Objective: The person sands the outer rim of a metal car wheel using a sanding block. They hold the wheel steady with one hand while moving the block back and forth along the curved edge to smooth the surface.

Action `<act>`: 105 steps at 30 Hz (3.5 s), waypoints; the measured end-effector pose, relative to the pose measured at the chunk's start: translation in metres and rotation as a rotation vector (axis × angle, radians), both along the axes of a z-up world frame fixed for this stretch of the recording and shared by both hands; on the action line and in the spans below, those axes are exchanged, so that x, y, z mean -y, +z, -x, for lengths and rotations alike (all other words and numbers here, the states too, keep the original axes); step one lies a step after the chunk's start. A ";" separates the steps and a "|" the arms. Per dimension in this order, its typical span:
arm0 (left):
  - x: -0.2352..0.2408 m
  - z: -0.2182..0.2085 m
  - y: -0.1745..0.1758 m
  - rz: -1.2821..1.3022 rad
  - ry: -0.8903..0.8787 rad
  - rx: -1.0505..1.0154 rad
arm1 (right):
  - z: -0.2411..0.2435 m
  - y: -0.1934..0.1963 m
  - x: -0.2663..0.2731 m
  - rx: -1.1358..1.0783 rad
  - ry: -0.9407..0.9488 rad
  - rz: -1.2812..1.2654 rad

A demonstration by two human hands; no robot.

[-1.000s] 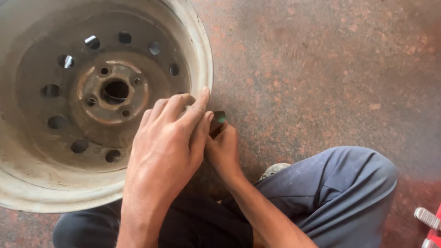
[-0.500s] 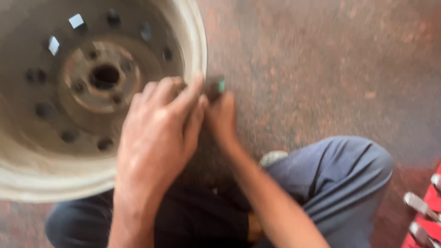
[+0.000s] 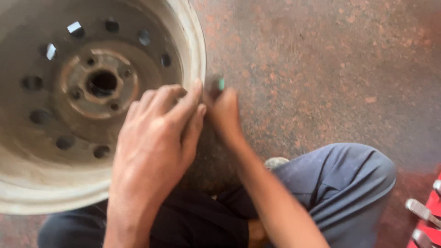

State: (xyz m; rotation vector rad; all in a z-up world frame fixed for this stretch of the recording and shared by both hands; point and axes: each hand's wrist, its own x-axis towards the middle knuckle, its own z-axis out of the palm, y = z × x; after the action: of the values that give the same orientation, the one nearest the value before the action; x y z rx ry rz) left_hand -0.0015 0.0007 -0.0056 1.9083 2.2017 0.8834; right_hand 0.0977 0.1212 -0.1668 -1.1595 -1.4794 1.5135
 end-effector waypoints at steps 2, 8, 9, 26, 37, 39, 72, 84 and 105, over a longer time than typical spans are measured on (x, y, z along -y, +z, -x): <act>0.002 0.001 0.003 -0.015 0.015 0.017 | -0.002 0.003 -0.004 0.157 0.002 0.046; -0.002 0.000 0.007 0.001 0.007 0.016 | -0.003 0.015 -0.005 0.101 0.100 -0.114; -0.002 -0.001 0.004 -0.007 0.008 0.014 | 0.004 0.015 -0.028 0.114 0.104 -0.057; -0.006 0.002 0.004 -0.024 0.016 -0.027 | 0.001 0.019 -0.029 0.203 0.148 -0.079; -0.005 -0.001 -0.001 0.028 0.002 -0.087 | 0.023 0.022 -0.066 0.107 0.195 -0.027; -0.006 0.002 0.004 0.027 -0.013 -0.102 | 0.015 0.022 -0.048 0.208 0.142 -0.199; -0.017 -0.005 0.004 0.057 -0.073 -0.290 | 0.025 0.028 -0.075 0.190 0.210 -0.108; -0.015 -0.007 0.011 0.055 -0.056 -0.245 | 0.028 0.009 -0.082 0.064 0.221 -0.308; -0.025 0.001 0.002 0.053 -0.083 -0.281 | 0.020 0.035 -0.064 0.257 0.155 -0.291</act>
State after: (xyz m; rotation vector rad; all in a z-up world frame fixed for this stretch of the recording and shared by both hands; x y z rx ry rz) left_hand -0.0025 0.0257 -0.0033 2.1973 2.2435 0.5672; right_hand 0.0779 0.1856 -0.1319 -1.1137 -1.9288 1.2255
